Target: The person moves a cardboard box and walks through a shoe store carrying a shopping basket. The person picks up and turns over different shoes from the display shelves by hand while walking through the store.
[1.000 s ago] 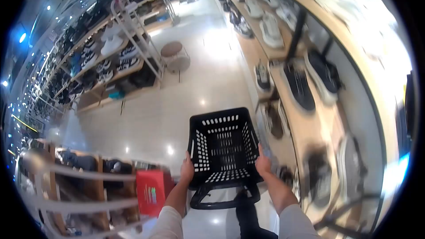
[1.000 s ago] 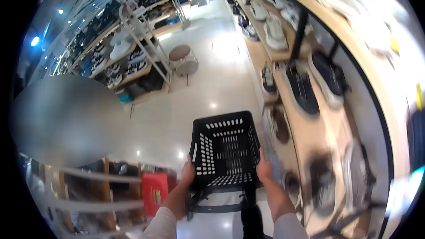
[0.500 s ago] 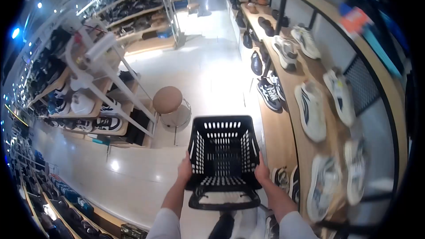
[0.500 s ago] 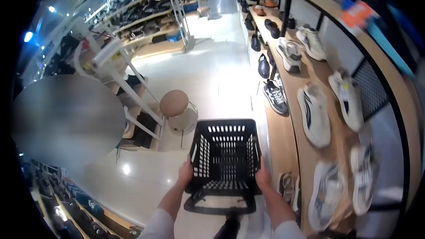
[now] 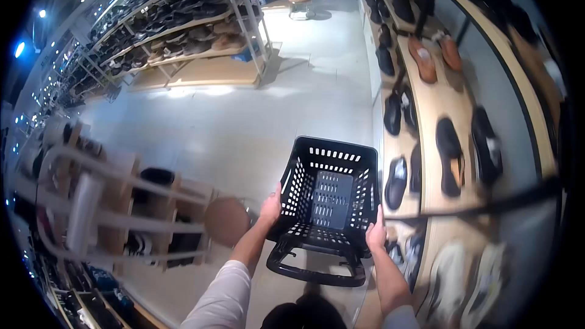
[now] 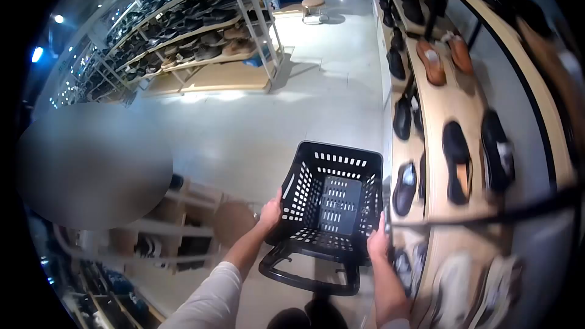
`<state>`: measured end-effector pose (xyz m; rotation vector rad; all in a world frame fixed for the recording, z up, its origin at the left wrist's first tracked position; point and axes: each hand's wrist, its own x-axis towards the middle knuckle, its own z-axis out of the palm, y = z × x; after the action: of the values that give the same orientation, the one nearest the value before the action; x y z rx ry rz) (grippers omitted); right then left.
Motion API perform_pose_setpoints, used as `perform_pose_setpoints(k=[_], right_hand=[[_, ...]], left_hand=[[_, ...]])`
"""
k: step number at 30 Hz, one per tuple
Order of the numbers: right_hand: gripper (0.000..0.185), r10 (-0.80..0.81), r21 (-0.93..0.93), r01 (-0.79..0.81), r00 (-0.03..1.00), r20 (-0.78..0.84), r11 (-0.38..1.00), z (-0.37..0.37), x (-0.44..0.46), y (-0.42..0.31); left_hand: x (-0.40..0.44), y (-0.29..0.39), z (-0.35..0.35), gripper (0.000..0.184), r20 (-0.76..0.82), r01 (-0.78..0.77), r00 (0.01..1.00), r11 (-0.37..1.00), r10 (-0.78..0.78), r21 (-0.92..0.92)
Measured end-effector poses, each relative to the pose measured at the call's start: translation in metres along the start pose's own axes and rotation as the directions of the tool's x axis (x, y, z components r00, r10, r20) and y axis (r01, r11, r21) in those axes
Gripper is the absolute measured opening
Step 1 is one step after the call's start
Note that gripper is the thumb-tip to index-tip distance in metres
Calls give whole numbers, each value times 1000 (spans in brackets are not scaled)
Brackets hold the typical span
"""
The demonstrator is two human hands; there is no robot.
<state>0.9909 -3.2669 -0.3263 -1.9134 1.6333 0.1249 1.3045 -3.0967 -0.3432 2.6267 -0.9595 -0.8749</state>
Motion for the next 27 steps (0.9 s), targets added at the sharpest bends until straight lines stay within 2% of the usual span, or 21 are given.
perform_pose_setpoints(k=[1,3,5,6,7,8,9,10,11,12,13,14,15,16,17,19,21,22,23,25,27], right_hand=[[74,44,-2,-44,999,-18,999,-17,42,-22],[75,-44,56,47,997,-56,997,-13,114,-47],[77,-150,94,159,984,-94,983,-29,179,-74],[77,-143,152,158,984,-102,976,-36,218,-90],[77,-103,102,108,993,-52,989,-60,256,-126],[76,-308,59,331,919,-245,942,-58,306,-145],[75,-474,-30,514,765,-437,857,-57,325,-149],[74,-209,144,233,964,-164,962,-88,345,-185],[74,94,130,-113,986,139,985,-125,363,-227],[75,3,109,-4,1000,8,994,-111,415,-215],[76,-8,136,7,1000,8,991,-132,454,-239],[77,-20,163,19,1000,8,987,-151,495,-262],[77,43,179,-42,999,-3,983,-160,539,-277],[77,13,125,-10,999,-30,992,-182,527,-282],[78,-36,76,38,999,-34,996,-189,559,-292],[74,-322,30,340,913,-251,940,-221,631,-343],[75,-50,-20,50,999,12,999,-248,714,-391],[75,-74,-30,74,997,-5,997,-271,764,-417],[76,-49,-30,48,999,-22,998,-291,633,-434],[75,-52,54,55,997,-56,997,-318,661,-484],[73,56,-62,-57,998,-19,996,-327,696,-521]], left_hand=[[56,24,-9,67,-7,2,1000,1000,-2,-10],[118,33,-23,65,-56,-95,994,993,91,-70],[178,62,-50,63,-116,-60,991,997,65,46],[220,77,-59,64,-109,-35,993,998,41,51],[273,95,-71,64,-95,-20,995,998,26,59],[320,112,-89,64,-101,-27,994,996,35,81],[343,123,-104,64,-102,-61,992,993,71,100],[365,141,-127,64,-69,-52,996,991,61,124],[405,161,-135,64,-64,-39,997,992,47,119],[440,179,-149,63,-57,-46,997,994,52,94],[485,197,-162,63,-45,-58,997,995,62,81],[527,211,-166,64,-124,-93,987,991,105,97],[564,232,-180,64,-77,-140,986,983,150,117],[544,241,-203,65,-63,-96,993,989,103,113],[573,253,-218,66,-75,-69,994,989,79,128],[639,277,-241,69,-132,-51,989,989,70,142],[719,303,-271,69,-90,18,996,999,-14,45],[687,299,-299,68,-85,-11,996,999,15,38],[657,297,-330,67,-81,-41,996,999,43,30],[706,309,-372,67,-55,-45,997,995,49,85],[757,323,-392,69,-9,-25,1000,998,25,63]])
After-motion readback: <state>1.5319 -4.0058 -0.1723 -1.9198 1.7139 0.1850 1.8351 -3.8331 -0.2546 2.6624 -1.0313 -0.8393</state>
